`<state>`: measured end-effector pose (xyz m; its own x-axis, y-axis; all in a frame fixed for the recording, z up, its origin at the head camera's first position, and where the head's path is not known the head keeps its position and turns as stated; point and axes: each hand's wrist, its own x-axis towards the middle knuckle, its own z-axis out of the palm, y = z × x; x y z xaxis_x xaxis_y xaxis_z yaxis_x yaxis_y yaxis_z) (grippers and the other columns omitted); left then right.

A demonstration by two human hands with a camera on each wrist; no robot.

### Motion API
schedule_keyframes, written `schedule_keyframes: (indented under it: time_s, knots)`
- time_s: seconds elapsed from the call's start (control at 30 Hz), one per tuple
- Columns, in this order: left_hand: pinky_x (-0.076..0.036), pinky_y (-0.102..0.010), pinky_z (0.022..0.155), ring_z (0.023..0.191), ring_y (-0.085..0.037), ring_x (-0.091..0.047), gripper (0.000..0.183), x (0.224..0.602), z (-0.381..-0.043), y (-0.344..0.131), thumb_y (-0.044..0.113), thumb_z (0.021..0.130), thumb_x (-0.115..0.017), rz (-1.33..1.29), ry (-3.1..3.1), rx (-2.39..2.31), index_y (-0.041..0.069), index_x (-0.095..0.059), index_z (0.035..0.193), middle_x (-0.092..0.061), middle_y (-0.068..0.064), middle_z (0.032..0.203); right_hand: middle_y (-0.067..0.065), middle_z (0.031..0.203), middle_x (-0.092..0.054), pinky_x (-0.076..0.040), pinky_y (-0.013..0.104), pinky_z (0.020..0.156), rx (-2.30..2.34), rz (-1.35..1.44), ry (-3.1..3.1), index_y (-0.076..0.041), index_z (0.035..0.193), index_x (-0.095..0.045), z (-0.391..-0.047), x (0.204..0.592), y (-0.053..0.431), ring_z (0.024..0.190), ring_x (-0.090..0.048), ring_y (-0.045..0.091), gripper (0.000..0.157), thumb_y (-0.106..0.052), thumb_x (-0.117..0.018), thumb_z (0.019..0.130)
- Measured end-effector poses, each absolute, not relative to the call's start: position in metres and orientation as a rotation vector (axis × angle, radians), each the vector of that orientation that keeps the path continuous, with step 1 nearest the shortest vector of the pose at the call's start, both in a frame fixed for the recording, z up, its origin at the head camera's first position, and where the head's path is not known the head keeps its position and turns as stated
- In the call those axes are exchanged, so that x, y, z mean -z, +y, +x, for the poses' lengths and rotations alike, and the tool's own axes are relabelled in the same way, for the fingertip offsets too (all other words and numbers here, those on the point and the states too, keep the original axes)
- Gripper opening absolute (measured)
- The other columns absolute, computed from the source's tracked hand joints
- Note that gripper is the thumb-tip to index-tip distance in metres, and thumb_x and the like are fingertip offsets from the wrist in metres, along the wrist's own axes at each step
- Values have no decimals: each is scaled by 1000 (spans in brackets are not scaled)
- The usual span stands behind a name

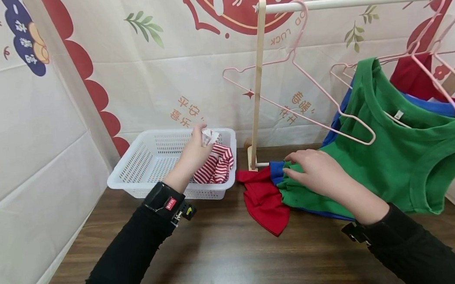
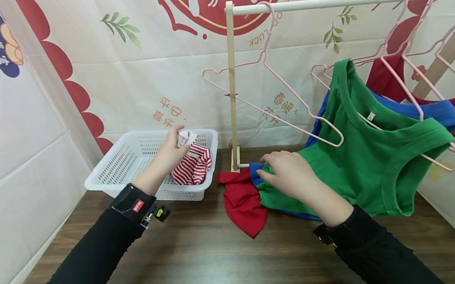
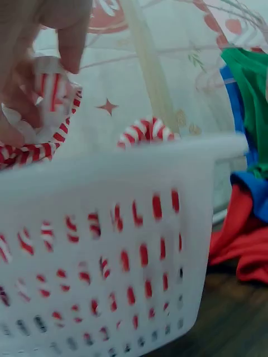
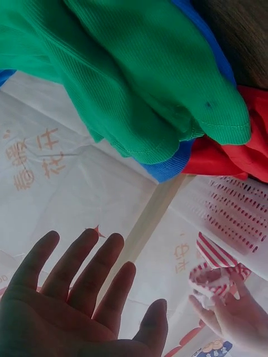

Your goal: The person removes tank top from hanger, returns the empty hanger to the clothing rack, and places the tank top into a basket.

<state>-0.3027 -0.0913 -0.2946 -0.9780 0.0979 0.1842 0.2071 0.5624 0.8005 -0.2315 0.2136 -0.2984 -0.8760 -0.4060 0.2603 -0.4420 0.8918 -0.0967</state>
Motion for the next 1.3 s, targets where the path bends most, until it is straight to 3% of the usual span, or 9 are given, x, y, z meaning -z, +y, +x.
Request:
schedule_keyframes:
  time_s: [0.2,0.37,0.47,0.57,0.67,0.8,1.03,1.13,1.3]
  knots:
    - [-28,-47,112,138,-33,-35,59,308,-301,-81,20,100,-51,-491,-2912,1036,7,-28,152,-38,-20,149,12,102,-70,-51,50,81,-217,646,-2844,-3,114,-69,-231,300,213,94,-64,30,33,-29,-67,92]
    - [-31,-43,110,137,-31,-38,56,322,-297,-77,28,104,-43,-649,-3093,704,7,-27,154,-40,-17,149,11,100,-70,-51,50,81,-210,647,-2848,-4,112,-69,-230,300,213,93,-65,30,33,-29,-67,92]
    - [-37,-42,107,131,-30,-46,49,327,-295,-77,26,105,-41,-725,-3122,522,4,-38,148,-49,-17,142,11,99,-70,-51,50,81,-206,649,-2844,-4,111,-69,-230,301,213,93,-65,30,32,-29,-67,92]
    - [-42,-43,101,120,-29,-56,35,331,-296,-80,25,104,-42,-802,-3125,386,5,-56,129,-63,-14,122,11,99,-69,-51,50,81,-203,649,-2840,-4,111,-69,-229,301,213,92,-64,30,32,-30,-67,92]
    - [-44,-42,98,114,-26,-60,34,334,-297,-83,30,105,-41,-857,-3153,328,9,-64,119,-66,-8,112,11,99,-69,-50,50,81,-202,651,-2837,-4,112,-69,-229,301,213,93,-64,30,32,-30,-67,92]
    - [-45,-40,95,105,-21,-61,38,334,-294,-85,36,104,-41,-878,-3198,300,12,-68,117,-66,-3,106,12,101,-69,-50,51,81,-203,655,-2844,-4,113,-68,-228,299,212,94,-64,30,34,-30,-67,92]
    - [-47,-39,69,81,-17,-59,29,321,-283,-78,42,100,-49,-755,-3083,96,22,-67,88,-60,4,79,12,105,-69,-50,52,82,-198,666,-2829,-6,116,-68,-224,294,210,97,-63,31,36,-32,-68,92]
    - [-46,-39,61,76,-17,-57,27,310,-274,-74,43,99,-51,-664,-3014,89,23,-68,93,-61,4,78,12,109,-68,-49,52,85,-188,679,-2794,-6,117,-68,-220,290,209,101,-62,32,36,-32,-67,92]
    - [-53,-39,65,90,-17,-66,33,292,-258,-65,42,98,-54,-690,-2858,90,22,-67,121,-70,2,101,14,114,-66,-48,54,87,-159,694,-2765,-6,121,-66,-211,279,205,106,-60,34,40,-33,-68,91]
